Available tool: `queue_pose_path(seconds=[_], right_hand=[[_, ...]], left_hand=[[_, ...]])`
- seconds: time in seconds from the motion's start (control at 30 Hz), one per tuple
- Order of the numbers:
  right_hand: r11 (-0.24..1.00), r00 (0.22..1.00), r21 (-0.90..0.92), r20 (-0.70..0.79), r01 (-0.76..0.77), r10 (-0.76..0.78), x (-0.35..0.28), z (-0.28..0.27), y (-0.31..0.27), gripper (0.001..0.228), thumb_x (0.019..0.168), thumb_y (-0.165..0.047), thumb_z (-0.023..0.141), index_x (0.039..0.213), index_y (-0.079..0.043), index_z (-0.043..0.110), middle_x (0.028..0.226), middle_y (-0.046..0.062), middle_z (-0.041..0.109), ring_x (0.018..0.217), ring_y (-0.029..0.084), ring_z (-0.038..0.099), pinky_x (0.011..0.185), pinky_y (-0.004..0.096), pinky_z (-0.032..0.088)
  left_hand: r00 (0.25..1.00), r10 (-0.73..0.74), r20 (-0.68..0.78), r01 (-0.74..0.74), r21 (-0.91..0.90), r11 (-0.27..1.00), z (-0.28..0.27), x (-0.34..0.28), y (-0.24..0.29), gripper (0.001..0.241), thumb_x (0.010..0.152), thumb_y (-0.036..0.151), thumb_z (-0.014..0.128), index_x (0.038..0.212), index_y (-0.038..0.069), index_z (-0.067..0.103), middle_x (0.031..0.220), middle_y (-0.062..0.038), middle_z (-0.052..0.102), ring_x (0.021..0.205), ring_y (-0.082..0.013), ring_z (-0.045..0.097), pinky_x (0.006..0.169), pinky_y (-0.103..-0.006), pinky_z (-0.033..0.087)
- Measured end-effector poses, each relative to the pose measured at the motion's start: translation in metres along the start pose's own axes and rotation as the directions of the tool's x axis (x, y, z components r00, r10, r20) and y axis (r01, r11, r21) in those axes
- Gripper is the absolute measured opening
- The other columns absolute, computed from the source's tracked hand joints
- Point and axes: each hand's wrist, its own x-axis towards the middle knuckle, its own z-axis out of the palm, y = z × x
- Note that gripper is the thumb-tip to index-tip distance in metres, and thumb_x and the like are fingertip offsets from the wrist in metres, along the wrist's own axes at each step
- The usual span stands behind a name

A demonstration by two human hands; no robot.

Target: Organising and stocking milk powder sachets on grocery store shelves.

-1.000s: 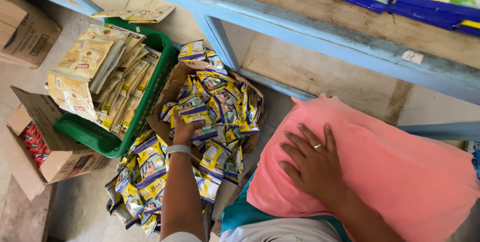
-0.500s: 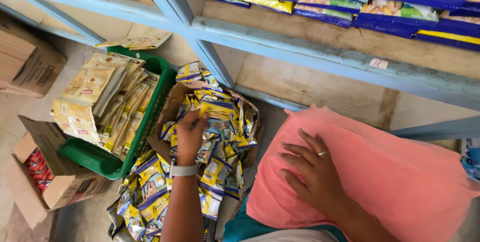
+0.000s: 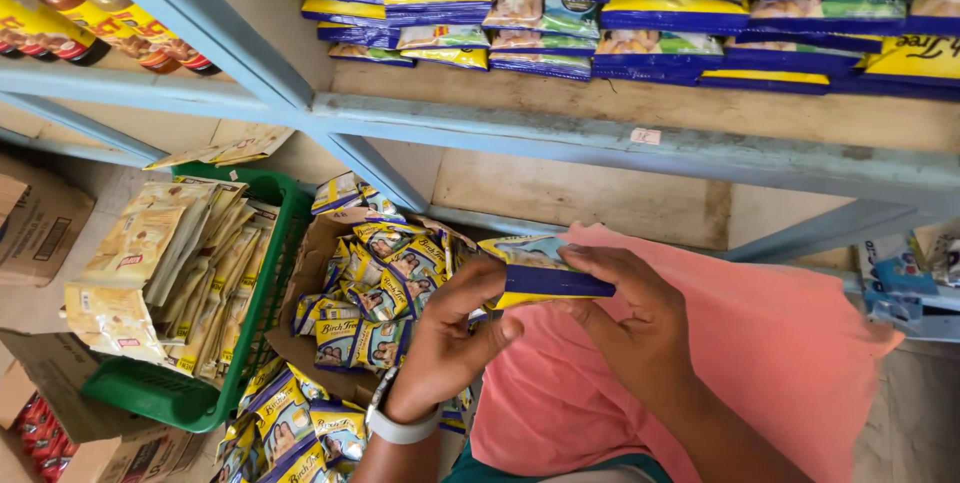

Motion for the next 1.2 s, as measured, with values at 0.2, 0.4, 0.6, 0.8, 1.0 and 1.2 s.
queue_pose_path(seconds=[0.2,0.4,0.6,0.8,1.0,1.2], right_hand=[[0.984,0.992,-0.133,-0.025,0.123,-0.127,0.004,-0.009,-0.013,0.039,0.081,-0.002,0.082,0.118,-0.007,0.069,0.12,0.009,0.073,0.116,0.024,0.071,0.101,0.036,0.058],[0.972,0.985,-0.168,-0.03,0.165,-0.173,0.001,-0.014,-0.015,0.035,0.077,0.0,0.083,0.11,-0.007,0.074,0.113,0.006,0.073,0.118,0.025,0.069,0.098,0.036,0.059],[0.998,0.997,-0.008,0.022,0.068,-0.068,-0.002,-0.018,-0.015,0.03,0.08,0.001,0.08,0.109,-0.005,0.075,0.108,0.009,0.074,0.108,0.021,0.073,0.09,0.031,0.062],[0.995,0.99,0.012,0.093,-0.104,0.102,-0.029,-0.016,0.023,0.011,0.088,-0.004,0.078,0.099,-0.004,0.076,0.095,0.006,0.075,0.092,0.017,0.07,0.08,0.027,0.059],[0.888,0.952,0.357,0.202,-0.289,0.229,-0.026,0.005,0.003,0.059,0.095,-0.008,0.07,0.146,-0.003,0.04,0.122,0.009,0.063,0.108,0.014,0.062,0.091,0.03,0.053],[0.915,0.95,0.261,0.13,-0.308,0.283,-0.038,0.015,0.009,0.082,0.095,-0.012,0.07,0.161,-0.005,0.022,0.126,0.013,0.069,0.11,0.017,0.068,0.09,0.031,0.057]], left_hand=[[0.99,0.02,-0.137,0.005,0.183,0.983,0.016,-0.001,0.001,0.02,0.089,0.011,0.081,0.107,0.006,0.076,0.109,-0.007,0.07,0.114,-0.0232,0.063,0.099,-0.0364,0.05],[0.928,0.193,-0.319,-0.097,0.294,0.951,0.026,0.009,0.015,0.034,0.077,0.015,0.089,0.103,0.01,0.067,0.108,-0.004,0.066,0.115,-0.0232,0.063,0.102,-0.0378,0.05],[0.946,0.313,-0.08,-0.246,0.452,0.858,0.02,0.01,0.023,0.025,0.08,0.006,0.084,0.103,0.007,0.074,0.106,-0.009,0.071,0.109,-0.0272,0.068,0.107,-0.0439,0.05],[0.979,0.114,-0.166,-0.059,0.308,0.95,0.025,0.0,0.008,0.012,0.085,0.005,0.082,0.094,0.006,0.075,0.093,-0.006,0.072,0.09,-0.0185,0.071,0.09,-0.033,0.053],[0.928,-0.027,-0.371,0.019,-0.025,1.0,0.034,0.005,-0.022,0.004,0.098,0.003,0.07,0.101,0.002,0.067,0.094,-0.003,0.064,0.087,-0.0101,0.06,0.082,-0.0227,0.048],[0.889,-0.07,-0.452,-0.01,-0.173,0.985,0.042,0.01,-0.05,0.004,0.103,0.003,0.065,0.105,0.001,0.067,0.098,-0.001,0.064,0.091,-0.008,0.058,0.085,-0.0224,0.048]])
